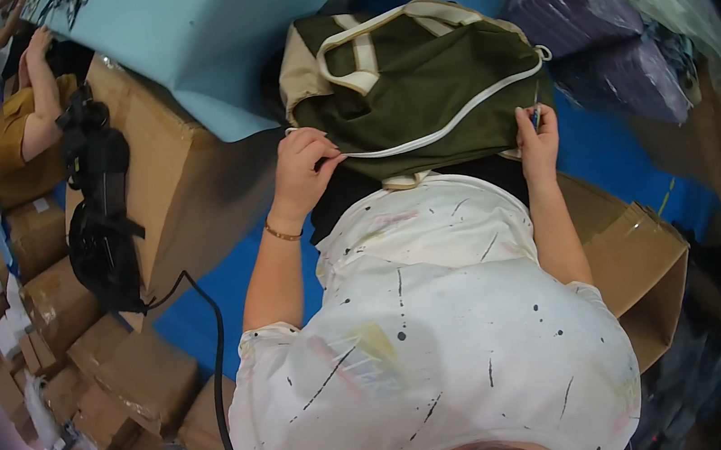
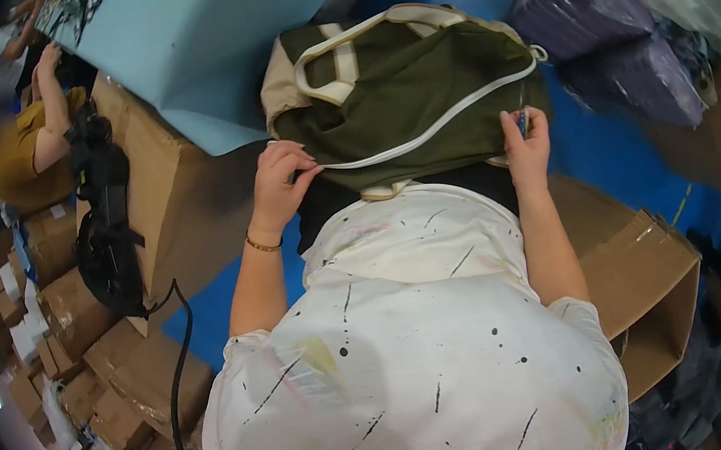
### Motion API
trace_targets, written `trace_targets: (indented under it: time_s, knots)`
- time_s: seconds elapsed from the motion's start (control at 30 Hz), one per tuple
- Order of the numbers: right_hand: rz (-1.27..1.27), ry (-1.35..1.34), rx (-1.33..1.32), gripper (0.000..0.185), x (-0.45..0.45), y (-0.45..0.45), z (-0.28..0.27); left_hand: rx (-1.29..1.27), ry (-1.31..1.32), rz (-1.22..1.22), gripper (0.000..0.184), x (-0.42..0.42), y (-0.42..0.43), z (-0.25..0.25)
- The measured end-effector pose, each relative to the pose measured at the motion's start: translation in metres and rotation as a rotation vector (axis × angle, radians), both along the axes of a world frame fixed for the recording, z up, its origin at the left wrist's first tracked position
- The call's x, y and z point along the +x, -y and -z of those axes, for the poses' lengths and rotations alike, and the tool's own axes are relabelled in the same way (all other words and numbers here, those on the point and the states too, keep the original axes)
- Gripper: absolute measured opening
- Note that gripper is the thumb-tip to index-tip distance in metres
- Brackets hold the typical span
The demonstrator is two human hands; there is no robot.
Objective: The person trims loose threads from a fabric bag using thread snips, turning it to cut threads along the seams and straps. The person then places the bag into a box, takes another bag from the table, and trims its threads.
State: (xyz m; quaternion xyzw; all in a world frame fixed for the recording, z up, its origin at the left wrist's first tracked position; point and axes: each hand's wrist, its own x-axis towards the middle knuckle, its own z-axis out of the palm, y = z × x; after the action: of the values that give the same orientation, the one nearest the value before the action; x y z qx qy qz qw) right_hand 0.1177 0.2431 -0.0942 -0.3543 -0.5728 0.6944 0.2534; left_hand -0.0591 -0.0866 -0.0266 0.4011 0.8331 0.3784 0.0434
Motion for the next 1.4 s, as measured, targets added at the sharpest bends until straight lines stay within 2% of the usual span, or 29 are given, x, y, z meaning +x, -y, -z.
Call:
trace_targets:
  time_s: [0.1, 0.3, 0.4, 0.57, 0.77, 0.9, 1.03, 1.13, 1.23, 1.4]
  knots:
    - [-0.015, 0.013, -0.039, 0.02, -0.001, 0.0, -0.005, 0.173, 0.242, -0.078, 0.013, 0.0, 0.007, 0.009]
    - [-0.028, 0.002, -0.097, 0.019, 0.001, -0.004, -0.002, 0.224, 0.315, -0.177, 0.012, 0.0, 0.004, -0.002]
    - [-0.028, 0.007, -0.11, 0.019, 0.002, -0.005, 0.0, 0.038, 0.063, -0.018, 0.015, 0.003, -0.008, -0.015]
    - [-0.041, 0.02, -0.083, 0.018, 0.001, -0.002, -0.003, -0.11, -0.034, 0.134, 0.017, 0.001, -0.014, -0.007]
    - [-0.192, 0.14, 0.395, 0.024, -0.004, 0.003, -0.005, -0.161, 0.004, 0.174, 0.008, -0.001, -0.018, -0.012]
    - [-0.32, 0.167, 0.348, 0.031, -0.015, 0.015, -0.03, -0.181, 0.002, 0.187, 0.006, 0.0, -0.018, -0.009]
    - [-0.624, 0.06, 0.684, 0.036, -0.032, 0.034, -0.068, -0.177, -0.005, 0.198, 0.007, 0.0, -0.018, -0.007]
    - [-0.884, 0.248, 0.797, 0.038, -0.042, 0.054, -0.093, -0.156, -0.011, 0.207, 0.009, -0.001, -0.017, -0.006]
    - [-1.033, 0.233, 0.977, 0.036, -0.05, 0.07, -0.1, -0.154, -0.013, 0.212, 0.009, 0.0, -0.017, -0.004]
    - [-1.116, 0.315, 1.11, 0.03, -0.063, 0.094, -0.105, -0.102, -0.021, 0.179, 0.008, 0.001, -0.017, 0.001]
